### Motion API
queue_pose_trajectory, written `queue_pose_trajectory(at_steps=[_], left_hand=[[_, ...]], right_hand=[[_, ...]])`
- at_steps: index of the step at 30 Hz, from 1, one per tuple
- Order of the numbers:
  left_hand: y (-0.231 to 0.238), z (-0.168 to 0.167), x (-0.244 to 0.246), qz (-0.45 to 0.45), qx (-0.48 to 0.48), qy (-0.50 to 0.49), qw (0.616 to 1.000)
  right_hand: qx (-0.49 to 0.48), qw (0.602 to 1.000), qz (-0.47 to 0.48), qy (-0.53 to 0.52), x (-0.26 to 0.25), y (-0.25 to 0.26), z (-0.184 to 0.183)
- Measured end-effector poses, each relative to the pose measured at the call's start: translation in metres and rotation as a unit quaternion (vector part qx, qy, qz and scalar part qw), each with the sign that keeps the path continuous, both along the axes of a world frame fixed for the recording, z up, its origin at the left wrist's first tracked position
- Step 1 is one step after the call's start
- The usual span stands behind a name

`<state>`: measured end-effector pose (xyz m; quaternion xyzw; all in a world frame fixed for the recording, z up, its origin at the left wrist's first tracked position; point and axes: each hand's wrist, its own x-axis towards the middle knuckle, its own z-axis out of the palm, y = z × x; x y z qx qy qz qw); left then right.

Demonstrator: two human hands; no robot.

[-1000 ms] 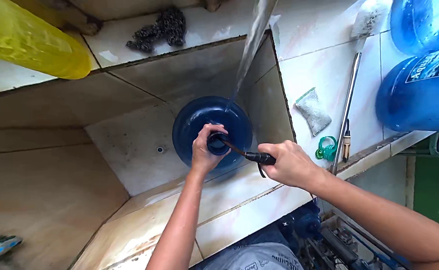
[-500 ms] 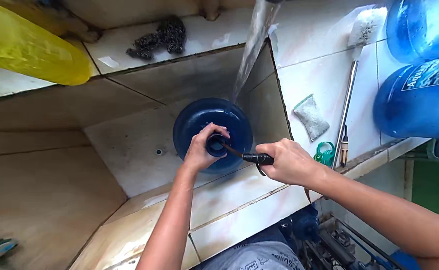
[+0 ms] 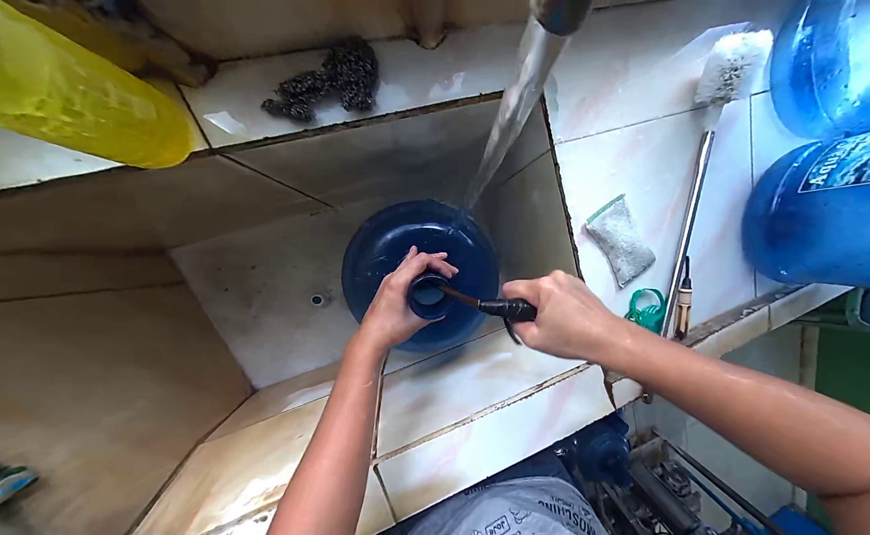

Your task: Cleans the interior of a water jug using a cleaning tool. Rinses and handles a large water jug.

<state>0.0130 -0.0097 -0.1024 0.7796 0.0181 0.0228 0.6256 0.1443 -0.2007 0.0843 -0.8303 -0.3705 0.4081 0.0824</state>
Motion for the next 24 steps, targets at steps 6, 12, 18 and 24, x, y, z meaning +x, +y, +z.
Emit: queue_pose_trajectory(at_steps=[6,12,18,24], left_hand=[[-0.056,-0.029,0.002,0.324,0.050,-0.113,0.938],[0.000,0.002,-0.003,0.009,-0.004,-0.015,1.000],[-0.051,-0.028,-0.018,0.288,0.048,-0.095,0.952],[-0.004,-0.012,-0.011,0.088,0.041,-0.060,0.993]], right_hand=[[0.208,0.972,-0.020,-0.111,-0.022,-0.019,-0.037],[-0.047,0.998,0.031,-0.019,-0.004,0.008,0.017],[0.245,0.962,0.010,-0.121,-0.036,-0.034,-0.046],[-0.025,0.999,0.034,-0.020,-0.009,0.010,0.007]])
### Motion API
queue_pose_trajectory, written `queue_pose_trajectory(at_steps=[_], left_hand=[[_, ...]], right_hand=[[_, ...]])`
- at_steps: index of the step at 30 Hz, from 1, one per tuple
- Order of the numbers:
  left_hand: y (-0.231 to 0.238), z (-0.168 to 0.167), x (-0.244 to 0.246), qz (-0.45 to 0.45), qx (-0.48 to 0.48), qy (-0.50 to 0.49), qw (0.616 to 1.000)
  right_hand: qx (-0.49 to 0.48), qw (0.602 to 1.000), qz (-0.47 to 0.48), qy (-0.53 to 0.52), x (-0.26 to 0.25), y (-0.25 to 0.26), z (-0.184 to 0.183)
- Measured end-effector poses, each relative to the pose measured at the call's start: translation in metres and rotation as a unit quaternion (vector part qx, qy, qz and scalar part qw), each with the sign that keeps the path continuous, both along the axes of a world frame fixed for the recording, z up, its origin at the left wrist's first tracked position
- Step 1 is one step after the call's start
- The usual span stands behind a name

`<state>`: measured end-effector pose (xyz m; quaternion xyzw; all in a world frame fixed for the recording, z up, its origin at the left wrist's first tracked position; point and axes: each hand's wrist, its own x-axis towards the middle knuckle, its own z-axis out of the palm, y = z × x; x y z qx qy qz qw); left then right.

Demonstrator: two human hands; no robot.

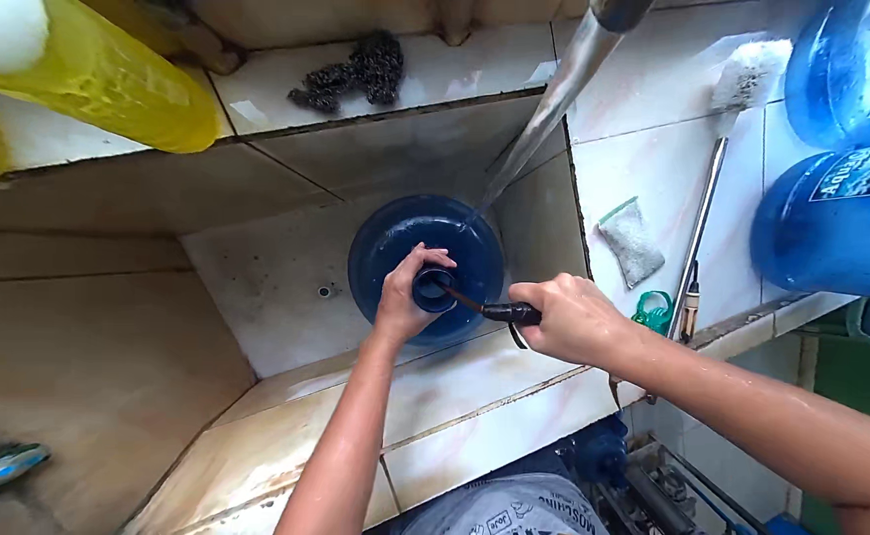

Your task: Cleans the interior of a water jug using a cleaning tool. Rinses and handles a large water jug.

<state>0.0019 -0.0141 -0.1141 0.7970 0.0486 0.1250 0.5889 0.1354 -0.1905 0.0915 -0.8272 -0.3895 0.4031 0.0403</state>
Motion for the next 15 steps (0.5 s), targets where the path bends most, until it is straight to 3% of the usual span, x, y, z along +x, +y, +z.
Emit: queue_pose_trajectory(at_steps=[2,3,7,9,11,13,15], left_hand=[[0.016,0.011,-0.002,-0.081,-0.019,0.052,0.995],[0.013,0.012,-0.003,-0.059,-0.026,0.055,0.996],[-0.039,-0.011,-0.009,0.188,-0.004,-0.021,0.982],[-0.048,-0.017,-0.002,0.231,0.025,-0.037,0.972],[-0.043,-0.015,0.000,0.186,0.038,-0.042,0.981],[-0.024,-0.003,-0.003,0.060,0.011,-0.017,0.998],[0.004,0.007,0.001,-0.074,-0.023,0.035,0.996]], right_hand=[[-0.020,1.000,0.000,0.003,-0.002,0.010,0.005],[0.012,1.000,-0.009,-0.009,-0.004,0.007,0.000],[0.218,0.972,-0.047,-0.071,-0.016,-0.023,-0.042],[0.231,0.969,-0.051,-0.069,-0.011,-0.032,-0.048],[0.159,0.985,-0.040,-0.045,-0.004,-0.032,-0.034],[0.029,0.999,-0.016,-0.006,0.001,-0.017,-0.006],[-0.031,0.999,0.002,0.008,0.004,0.004,0.006]])
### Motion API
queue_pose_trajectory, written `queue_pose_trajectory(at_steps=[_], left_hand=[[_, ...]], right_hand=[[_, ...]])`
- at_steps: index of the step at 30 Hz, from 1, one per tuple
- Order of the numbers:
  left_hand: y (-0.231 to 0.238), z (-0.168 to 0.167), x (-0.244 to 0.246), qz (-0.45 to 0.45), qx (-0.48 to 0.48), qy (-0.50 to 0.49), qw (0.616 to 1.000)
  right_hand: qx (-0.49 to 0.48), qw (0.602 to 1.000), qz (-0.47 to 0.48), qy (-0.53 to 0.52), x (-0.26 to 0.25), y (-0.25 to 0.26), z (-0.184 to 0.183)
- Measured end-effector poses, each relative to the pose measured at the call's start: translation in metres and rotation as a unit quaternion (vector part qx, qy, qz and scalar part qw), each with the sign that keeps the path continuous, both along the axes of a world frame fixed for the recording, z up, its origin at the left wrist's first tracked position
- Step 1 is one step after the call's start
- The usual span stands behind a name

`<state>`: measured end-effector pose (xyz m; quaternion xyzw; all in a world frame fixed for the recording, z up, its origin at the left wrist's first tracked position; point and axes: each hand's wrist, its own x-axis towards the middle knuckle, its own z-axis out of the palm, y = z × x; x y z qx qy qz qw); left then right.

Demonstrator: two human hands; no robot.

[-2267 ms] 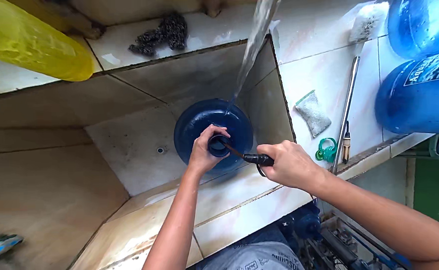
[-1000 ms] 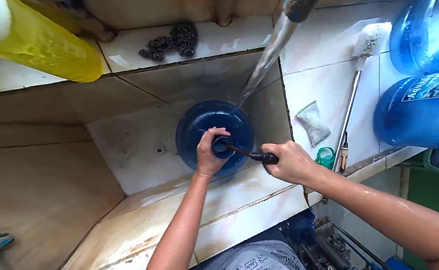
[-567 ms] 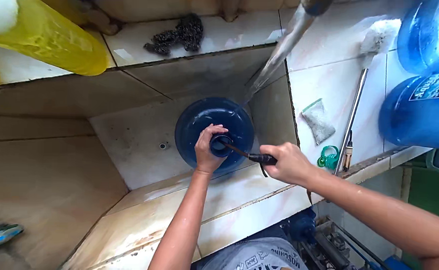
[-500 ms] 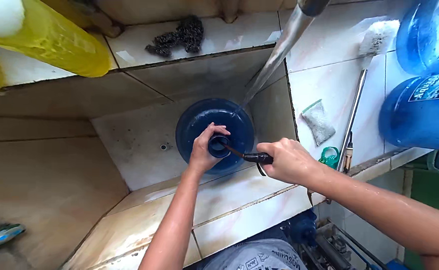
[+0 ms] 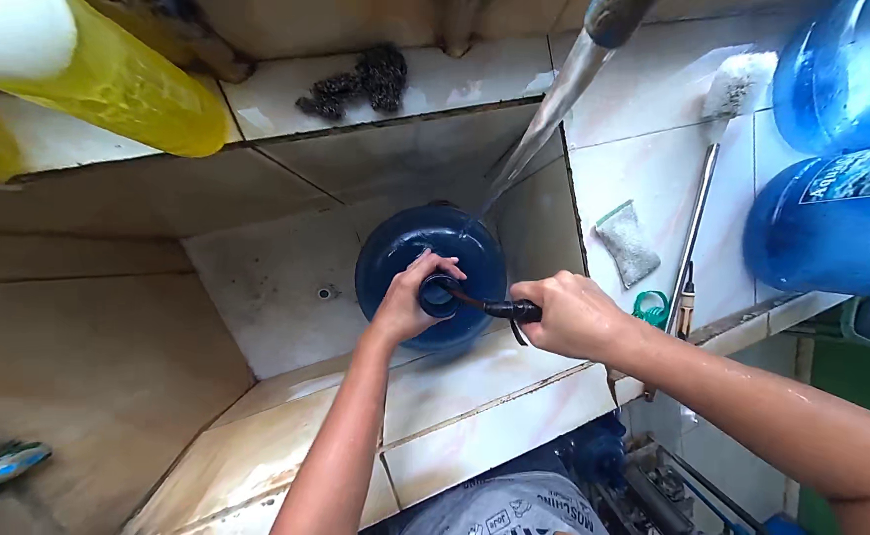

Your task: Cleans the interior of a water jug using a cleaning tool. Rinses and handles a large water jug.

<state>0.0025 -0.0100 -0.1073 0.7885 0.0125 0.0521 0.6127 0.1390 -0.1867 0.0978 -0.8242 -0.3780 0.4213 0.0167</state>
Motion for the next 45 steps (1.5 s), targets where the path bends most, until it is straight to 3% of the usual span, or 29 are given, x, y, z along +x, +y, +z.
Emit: queue_pose_trajectory(at_steps=[2,5,8,10,13,15,17,20,23,26,28,30,32,35,37,39,43,45], left_hand=[[0.000,0.004,-0.005,0.002,-0.021,0.028,0.999],[-0.039,-0.016,-0.009,0.196,0.013,-0.043,0.980],[-0.058,-0.027,-0.001,0.279,0.066,-0.076,0.955],[-0.053,-0.021,-0.002,0.222,0.067,-0.068,0.970],[-0.009,0.001,0.007,0.013,0.007,-0.001,1.000],[0.005,0.009,0.005,-0.047,-0.021,0.049,0.997],[-0.012,0.004,-0.002,0.049,-0.028,0.034,0.998],[-0.056,-0.021,-0.008,0.231,0.034,-0.053,0.971],[-0.063,-0.027,-0.001,0.280,0.075,-0.065,0.955],[-0.057,-0.017,-0.001,0.208,0.066,-0.055,0.974],[-0.031,-0.003,0.011,0.073,0.032,-0.024,0.997],[-0.011,0.010,0.014,-0.032,0.001,0.033,0.999],[-0.019,0.009,0.009,0.031,-0.019,0.041,0.999],[-0.061,-0.018,0.004,0.259,0.005,-0.041,0.965],[-0.069,-0.026,0.010,0.312,0.040,-0.070,0.947],[-0.059,-0.021,0.011,0.263,0.048,-0.071,0.961],[-0.004,0.005,0.020,-0.020,-0.010,0.018,1.000],[0.004,0.012,0.020,-0.027,-0.044,0.048,0.998]], right_hand=[[0.059,0.998,-0.017,-0.016,-0.005,0.000,-0.010],[0.241,0.966,-0.049,-0.083,-0.012,-0.025,-0.045],[0.286,0.952,-0.051,-0.100,-0.010,-0.048,-0.058],[0.214,0.973,-0.039,-0.073,-0.008,-0.050,-0.041],[0.019,1.000,-0.004,-0.002,0.005,-0.014,-0.002],[0.034,0.999,0.002,-0.011,0.002,-0.005,-0.002],[0.157,0.986,-0.013,-0.059,-0.002,-0.017,-0.022],[0.278,0.956,-0.040,-0.089,-0.007,-0.045,-0.050],[0.323,0.942,-0.043,-0.082,-0.009,-0.063,-0.061],[0.183,0.982,-0.038,-0.020,0.000,-0.060,-0.036],[0.069,0.997,-0.020,0.001,0.014,-0.039,-0.011],[0.044,0.999,-0.006,0.002,0.013,-0.024,-0.003],[0.143,0.989,-0.014,-0.030,0.008,-0.031,-0.020],[0.307,0.949,-0.025,-0.061,-0.001,-0.055,-0.056],[0.343,0.937,-0.013,-0.070,0.002,-0.063,-0.065],[0.284,0.957,-0.007,-0.051,0.008,-0.059,-0.053],[0.061,0.998,0.029,0.003,0.026,-0.022,-0.008],[0.062,0.998,0.021,0.005,0.028,-0.010,-0.007]])
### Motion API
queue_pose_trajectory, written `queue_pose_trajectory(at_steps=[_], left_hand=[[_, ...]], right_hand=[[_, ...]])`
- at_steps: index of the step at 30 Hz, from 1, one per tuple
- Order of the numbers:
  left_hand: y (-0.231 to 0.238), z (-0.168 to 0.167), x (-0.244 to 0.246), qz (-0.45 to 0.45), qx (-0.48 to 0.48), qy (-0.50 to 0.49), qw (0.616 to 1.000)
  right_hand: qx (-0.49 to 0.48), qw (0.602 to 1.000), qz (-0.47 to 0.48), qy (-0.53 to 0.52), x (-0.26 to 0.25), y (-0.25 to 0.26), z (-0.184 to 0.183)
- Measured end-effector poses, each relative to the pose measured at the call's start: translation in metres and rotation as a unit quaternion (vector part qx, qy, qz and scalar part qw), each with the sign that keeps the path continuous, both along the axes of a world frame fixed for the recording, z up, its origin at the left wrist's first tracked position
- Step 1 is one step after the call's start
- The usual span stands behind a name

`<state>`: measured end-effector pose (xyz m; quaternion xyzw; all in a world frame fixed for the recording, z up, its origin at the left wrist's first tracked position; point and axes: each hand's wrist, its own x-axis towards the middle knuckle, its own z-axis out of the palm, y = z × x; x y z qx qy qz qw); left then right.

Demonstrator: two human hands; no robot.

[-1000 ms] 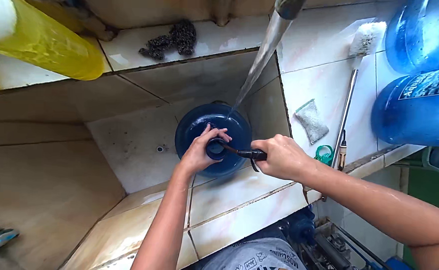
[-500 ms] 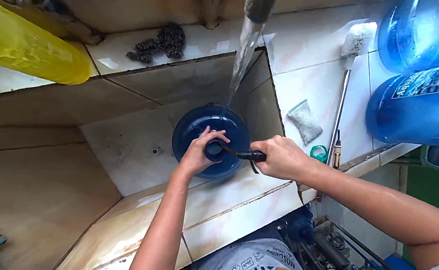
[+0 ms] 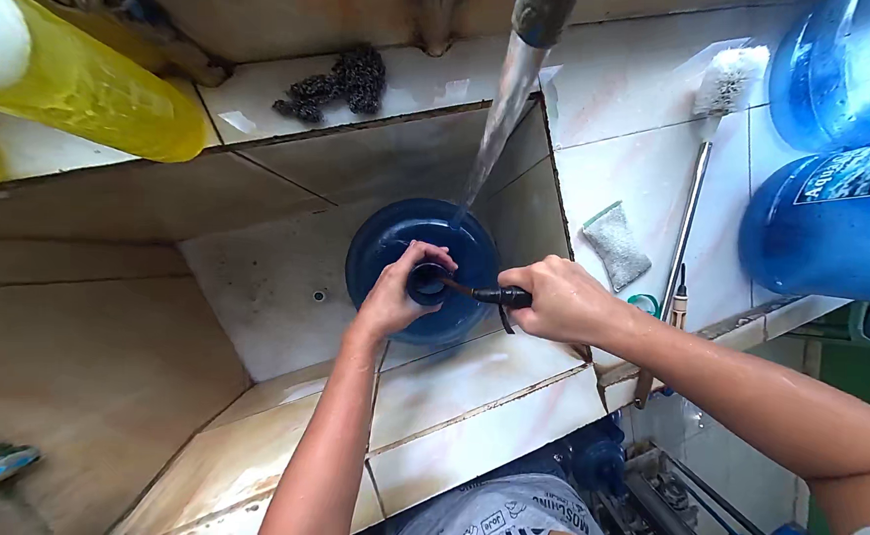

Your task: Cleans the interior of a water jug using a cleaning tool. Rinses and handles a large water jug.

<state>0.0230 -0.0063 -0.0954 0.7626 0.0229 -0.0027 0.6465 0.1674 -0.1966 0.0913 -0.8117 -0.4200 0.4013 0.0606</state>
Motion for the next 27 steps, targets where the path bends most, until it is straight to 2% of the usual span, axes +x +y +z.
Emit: queue_pose_trajectory(at_steps=[2,4,6,9,11,13,16,18,20,23,25,27], left_hand=[[-0.024,-0.007,-0.004,0.124,0.015,-0.026,0.992],[-0.052,-0.024,-0.004,0.268,0.055,-0.073,0.959],[-0.067,-0.032,0.000,0.331,0.088,-0.096,0.935],[-0.064,-0.035,-0.004,0.325,0.096,-0.100,0.935],[-0.059,-0.035,-0.004,0.313,0.086,-0.102,0.940],[-0.050,-0.031,-0.009,0.265,0.074,-0.103,0.956],[-0.020,-0.012,-0.003,0.077,0.028,-0.067,0.994],[-0.010,-0.002,-0.007,0.018,0.022,-0.009,1.000],[-0.027,-0.006,-0.011,0.112,0.017,-0.018,0.993],[-0.059,-0.032,-0.008,0.292,0.066,-0.084,0.951],[-0.054,-0.035,-0.004,0.313,0.102,-0.092,0.940],[-0.041,-0.034,-0.001,0.285,0.095,-0.110,0.947]], right_hand=[[0.094,0.994,-0.035,-0.031,0.001,-0.004,-0.014],[0.184,0.980,-0.050,-0.065,-0.004,-0.012,-0.029],[0.230,0.969,-0.053,-0.078,-0.010,-0.022,-0.038],[0.286,0.954,-0.051,-0.077,-0.015,-0.039,-0.054],[0.281,0.957,-0.043,-0.065,-0.019,-0.045,-0.056],[0.189,0.981,-0.031,-0.025,-0.020,-0.039,-0.041],[0.001,1.000,0.008,0.017,-0.006,-0.016,-0.003],[-0.015,1.000,0.009,0.017,-0.005,-0.005,0.002],[0.068,0.997,-0.024,-0.004,-0.004,-0.010,-0.013],[0.221,0.972,-0.077,-0.032,-0.017,-0.033,-0.048],[0.244,0.965,-0.096,-0.022,-0.025,-0.038,-0.056],[0.188,0.979,-0.075,0.009,-0.017,-0.028,-0.046]])
